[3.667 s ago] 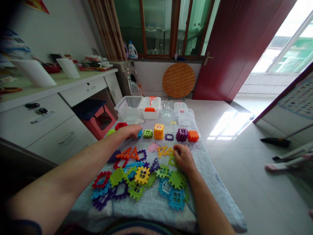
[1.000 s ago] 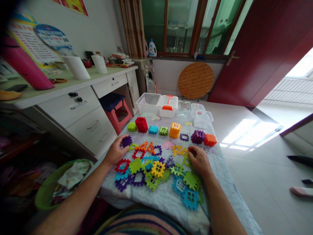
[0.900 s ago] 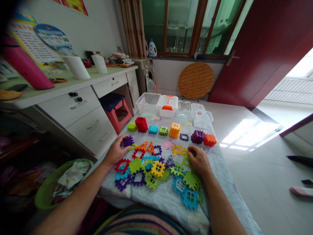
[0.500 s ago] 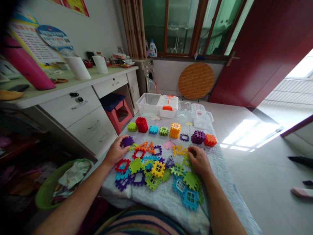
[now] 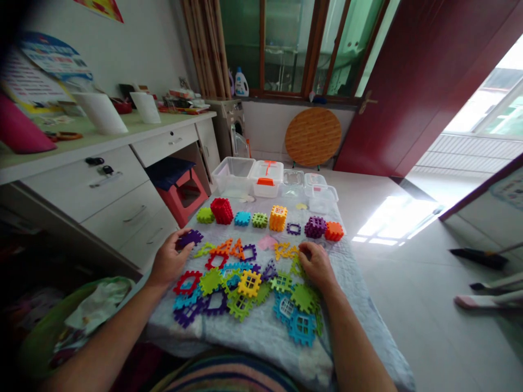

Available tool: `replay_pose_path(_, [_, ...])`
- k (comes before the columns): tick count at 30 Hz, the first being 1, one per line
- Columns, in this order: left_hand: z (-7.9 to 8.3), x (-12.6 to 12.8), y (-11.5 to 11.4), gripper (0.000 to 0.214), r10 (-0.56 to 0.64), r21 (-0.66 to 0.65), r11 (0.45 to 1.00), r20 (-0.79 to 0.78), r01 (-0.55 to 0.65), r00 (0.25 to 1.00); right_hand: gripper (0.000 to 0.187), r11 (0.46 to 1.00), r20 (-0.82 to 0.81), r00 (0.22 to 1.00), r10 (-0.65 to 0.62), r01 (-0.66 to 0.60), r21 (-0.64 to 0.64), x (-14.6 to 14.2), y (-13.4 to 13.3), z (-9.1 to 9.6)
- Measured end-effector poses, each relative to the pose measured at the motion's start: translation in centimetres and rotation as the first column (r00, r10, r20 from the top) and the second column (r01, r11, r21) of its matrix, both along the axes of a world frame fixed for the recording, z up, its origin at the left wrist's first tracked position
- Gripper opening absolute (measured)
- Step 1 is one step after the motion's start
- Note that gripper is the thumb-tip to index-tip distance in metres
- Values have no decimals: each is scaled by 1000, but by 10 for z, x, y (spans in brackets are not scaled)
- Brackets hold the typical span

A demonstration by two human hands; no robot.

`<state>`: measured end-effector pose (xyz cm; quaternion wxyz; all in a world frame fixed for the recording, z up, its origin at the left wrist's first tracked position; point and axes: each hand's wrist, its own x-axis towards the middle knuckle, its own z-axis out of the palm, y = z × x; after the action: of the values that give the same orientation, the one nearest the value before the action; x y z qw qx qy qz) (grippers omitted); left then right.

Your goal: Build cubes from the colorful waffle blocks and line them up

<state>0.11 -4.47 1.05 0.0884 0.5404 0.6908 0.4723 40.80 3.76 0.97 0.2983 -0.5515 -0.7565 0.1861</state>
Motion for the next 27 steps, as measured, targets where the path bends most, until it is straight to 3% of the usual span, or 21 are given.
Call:
replay_pose_path(3, [12,8,-1,39,-50,-41,998,74,53,996,25,1000,-5,1000,1,-1,15,-2,-2,3])
replay_pose_path(6, [31,30,3,37,-223,-96,967,123,235,967,23,1000,-1,1000,0,0,20,-3,-3,4])
replay_pose_path(11, [55,87,25,35,-491,-124,841,235,527,839,22,1000,-25,1000,2,-1,25,-3,-3,3])
replay_pose_path(15, [59,126,48,30,-643,-160,724,196,671,741,22,999,-30,999,13,-12,31,-2,-3,2])
replay_pose_path(18, [58,144,62,30,-715,-187,670,98,719,692,21,999,-25,1000,15,-14,41,-3,-4,2])
replay_pose_path(22, [57,143,73,31,-698,-183,713,-101,677,709,18,995,-31,999,12,-8,97,-5,-6,5])
replay_pose_path(27, [49,93,73,33,-610,-204,789,-159,579,776,20,978,-1,989,150,-148,146,-18,-9,24])
